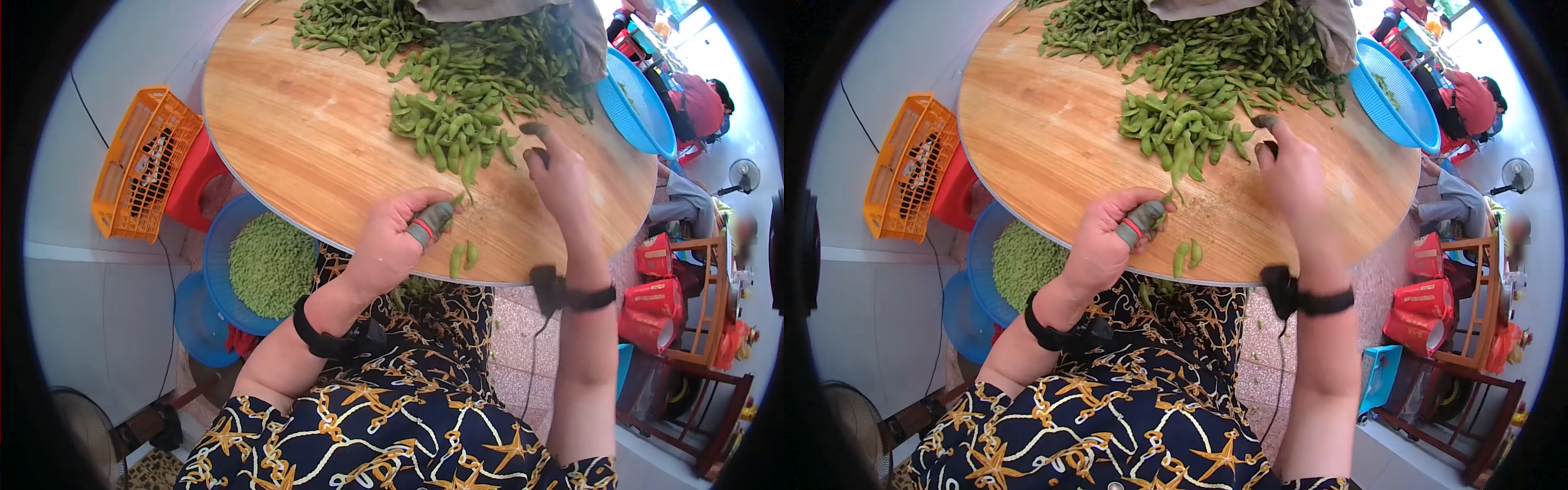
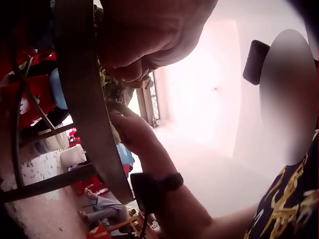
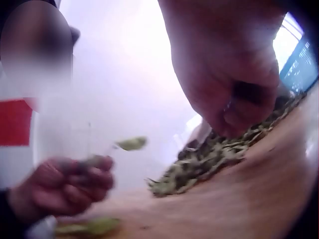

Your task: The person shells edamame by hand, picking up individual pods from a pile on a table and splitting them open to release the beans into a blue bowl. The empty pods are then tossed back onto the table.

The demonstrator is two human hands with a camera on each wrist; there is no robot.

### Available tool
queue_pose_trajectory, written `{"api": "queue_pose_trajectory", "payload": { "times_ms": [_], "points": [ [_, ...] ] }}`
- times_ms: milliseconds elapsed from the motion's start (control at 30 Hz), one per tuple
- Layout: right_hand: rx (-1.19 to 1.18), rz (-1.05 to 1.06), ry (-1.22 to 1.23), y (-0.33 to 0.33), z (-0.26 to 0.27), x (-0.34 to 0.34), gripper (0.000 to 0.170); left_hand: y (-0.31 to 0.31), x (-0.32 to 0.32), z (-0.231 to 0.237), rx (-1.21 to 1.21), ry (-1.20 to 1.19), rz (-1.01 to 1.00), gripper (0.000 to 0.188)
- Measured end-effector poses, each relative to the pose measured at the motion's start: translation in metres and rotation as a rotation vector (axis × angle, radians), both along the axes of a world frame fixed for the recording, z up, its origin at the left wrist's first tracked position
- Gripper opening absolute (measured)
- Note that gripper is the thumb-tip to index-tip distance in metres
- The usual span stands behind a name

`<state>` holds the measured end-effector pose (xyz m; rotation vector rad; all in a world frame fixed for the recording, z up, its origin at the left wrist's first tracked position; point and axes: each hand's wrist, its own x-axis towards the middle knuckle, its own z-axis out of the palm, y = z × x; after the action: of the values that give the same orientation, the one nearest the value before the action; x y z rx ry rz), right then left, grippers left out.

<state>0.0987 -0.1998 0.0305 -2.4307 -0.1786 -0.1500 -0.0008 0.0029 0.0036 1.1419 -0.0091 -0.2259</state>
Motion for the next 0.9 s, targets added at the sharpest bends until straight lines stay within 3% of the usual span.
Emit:
{"api": "queue_pose_trajectory", "payload": {
  "times_ms": [67, 133, 167, 233, 333, 433, 533, 667, 700, 767, 833, 900],
  "points": [
    [-0.372, 0.104, -0.064, -0.003, 0.000, 0.013, 0.015, 0.000, -0.003, 0.000, 0.026, -0.036, -0.095, 0.015],
    [-0.351, 0.201, -0.040, 0.003, 0.001, 0.003, 0.014, 0.001, -0.004, -0.001, 0.079, -0.103, -0.273, 0.015],
    [-0.330, 0.301, -0.011, 0.009, 0.000, -0.005, 0.014, 0.000, -0.005, -0.002, 0.078, -0.101, -0.272, 0.015],
    [-0.320, 0.291, 0.031, 0.015, 0.005, -0.026, 0.014, -0.001, -0.006, -0.005, -0.055, 0.096, -0.249, 0.015],
    [-0.162, 0.330, 0.048, 0.008, 0.005, -0.043, 0.015, 0.005, -0.005, 0.004, -0.036, 0.190, -0.298, 0.015],
    [-0.049, 0.278, 0.063, 0.005, 0.012, -0.051, 0.016, 0.007, -0.002, -0.008, -0.128, 0.159, -0.287, 0.016],
    [-0.114, 0.171, 0.009, 0.009, 0.012, -0.034, 0.019, 0.006, -0.002, -0.002, -0.220, 0.179, -0.210, 0.016],
    [-0.236, 0.230, -0.033, 0.020, -0.006, -0.015, 0.018, 0.007, -0.002, -0.010, -0.267, 0.123, -0.233, 0.018],
    [-0.237, 0.240, -0.041, 0.025, -0.001, -0.019, 0.018, 0.006, -0.002, -0.012, -0.382, 0.121, -0.197, 0.018],
    [-0.155, 0.274, -0.003, 0.030, 0.003, -0.035, 0.018, 0.005, -0.004, -0.019, -0.501, 0.120, -0.148, 0.018],
    [-0.186, 0.270, -0.137, 0.032, 0.007, -0.052, 0.019, 0.003, -0.003, -0.025, -0.653, 0.141, -0.046, 0.016],
    [0.310, 0.190, 0.282, 0.040, 0.019, -0.073, 0.020, 0.002, -0.004, -0.023, -0.662, 0.166, -0.016, 0.015]
  ]
}}
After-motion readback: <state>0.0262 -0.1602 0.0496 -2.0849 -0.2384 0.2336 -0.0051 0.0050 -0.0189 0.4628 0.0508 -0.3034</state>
